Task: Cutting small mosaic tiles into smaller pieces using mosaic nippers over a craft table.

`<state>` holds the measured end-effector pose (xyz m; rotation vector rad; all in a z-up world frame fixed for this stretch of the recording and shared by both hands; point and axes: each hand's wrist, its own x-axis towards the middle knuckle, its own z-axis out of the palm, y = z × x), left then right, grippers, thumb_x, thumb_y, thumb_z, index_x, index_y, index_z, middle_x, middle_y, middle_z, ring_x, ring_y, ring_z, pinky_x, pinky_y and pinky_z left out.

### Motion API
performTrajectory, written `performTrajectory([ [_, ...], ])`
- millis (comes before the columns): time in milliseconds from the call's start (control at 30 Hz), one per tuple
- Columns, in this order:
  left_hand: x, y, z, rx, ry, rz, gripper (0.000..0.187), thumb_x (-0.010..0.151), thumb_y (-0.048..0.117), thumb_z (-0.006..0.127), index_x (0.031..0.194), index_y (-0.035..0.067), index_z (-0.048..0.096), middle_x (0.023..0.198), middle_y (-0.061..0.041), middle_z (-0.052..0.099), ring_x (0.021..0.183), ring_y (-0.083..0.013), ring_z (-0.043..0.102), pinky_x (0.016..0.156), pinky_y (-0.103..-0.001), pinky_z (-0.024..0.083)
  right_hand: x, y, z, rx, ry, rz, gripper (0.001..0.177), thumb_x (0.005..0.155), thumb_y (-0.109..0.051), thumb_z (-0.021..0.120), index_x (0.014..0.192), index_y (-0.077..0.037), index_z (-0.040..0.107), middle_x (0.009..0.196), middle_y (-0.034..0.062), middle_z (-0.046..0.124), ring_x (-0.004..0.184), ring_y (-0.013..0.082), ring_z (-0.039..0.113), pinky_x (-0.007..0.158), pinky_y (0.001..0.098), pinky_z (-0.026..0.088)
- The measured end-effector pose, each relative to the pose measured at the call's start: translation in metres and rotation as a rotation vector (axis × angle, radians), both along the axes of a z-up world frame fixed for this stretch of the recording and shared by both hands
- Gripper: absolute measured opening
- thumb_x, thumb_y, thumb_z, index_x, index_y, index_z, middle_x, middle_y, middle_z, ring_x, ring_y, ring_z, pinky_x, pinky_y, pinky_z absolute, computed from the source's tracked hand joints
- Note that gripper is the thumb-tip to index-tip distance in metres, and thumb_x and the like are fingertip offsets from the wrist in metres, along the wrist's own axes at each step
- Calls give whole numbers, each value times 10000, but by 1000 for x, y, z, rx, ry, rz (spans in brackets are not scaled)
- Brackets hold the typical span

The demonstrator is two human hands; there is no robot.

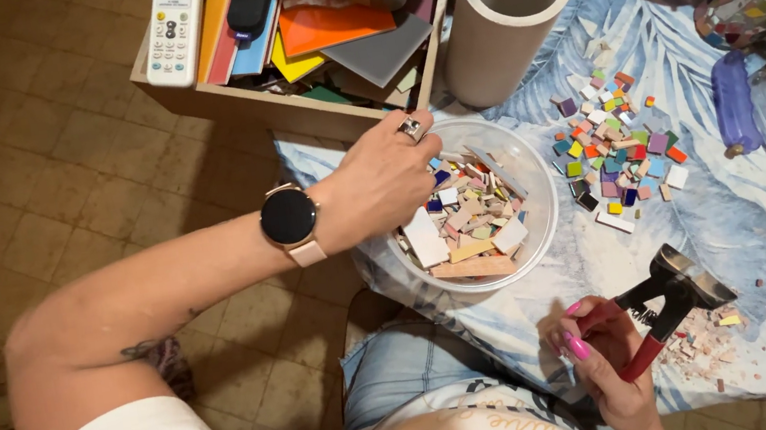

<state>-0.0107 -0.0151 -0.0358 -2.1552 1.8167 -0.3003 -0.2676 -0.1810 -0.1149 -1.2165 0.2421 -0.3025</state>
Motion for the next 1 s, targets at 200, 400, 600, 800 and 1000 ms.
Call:
performTrajectory([
  [200,-7,-9,1,172,-60,92,195,765,276,480,805,229,665,964,-60,518,1098,-319,343,842,-427,256,0,1,1,2,-8,-2,316,765,-102,541,1038,29,451,767,94,541,713,201,542,715,307,440],
  [400,-22,-22,28,497,-49,175,286,817,365,438,944,221,648,1205,-75,451,1197,-287,265,912,-451,152,-1,-1,1,-51,45,-19,302,755,-118,548,1012,21,474,861,96,525,739,197,540,724,327,461],
  [600,-29,-20,37,690,-360,-172,346,888,408,326,1062,257,584,1019,84,587,921,-100,487,852,-396,208,3,2,7,-17,-25,5,311,768,-125,553,1027,22,463,779,98,549,712,199,539,701,321,437],
  [800,-17,-17,45,632,-416,-327,236,853,341,440,1027,300,593,976,91,539,889,-119,512,836,-364,235,2,-1,8,-69,48,-11,336,746,-159,564,1019,12,470,850,92,536,725,195,555,667,286,454],
  [1000,-10,-31,33,654,-304,-286,306,888,396,327,1030,309,583,964,77,564,879,-112,506,775,-354,248,-1,-5,3,-151,63,-6,346,741,-164,552,1028,12,473,898,86,526,782,182,529,715,288,440],
])
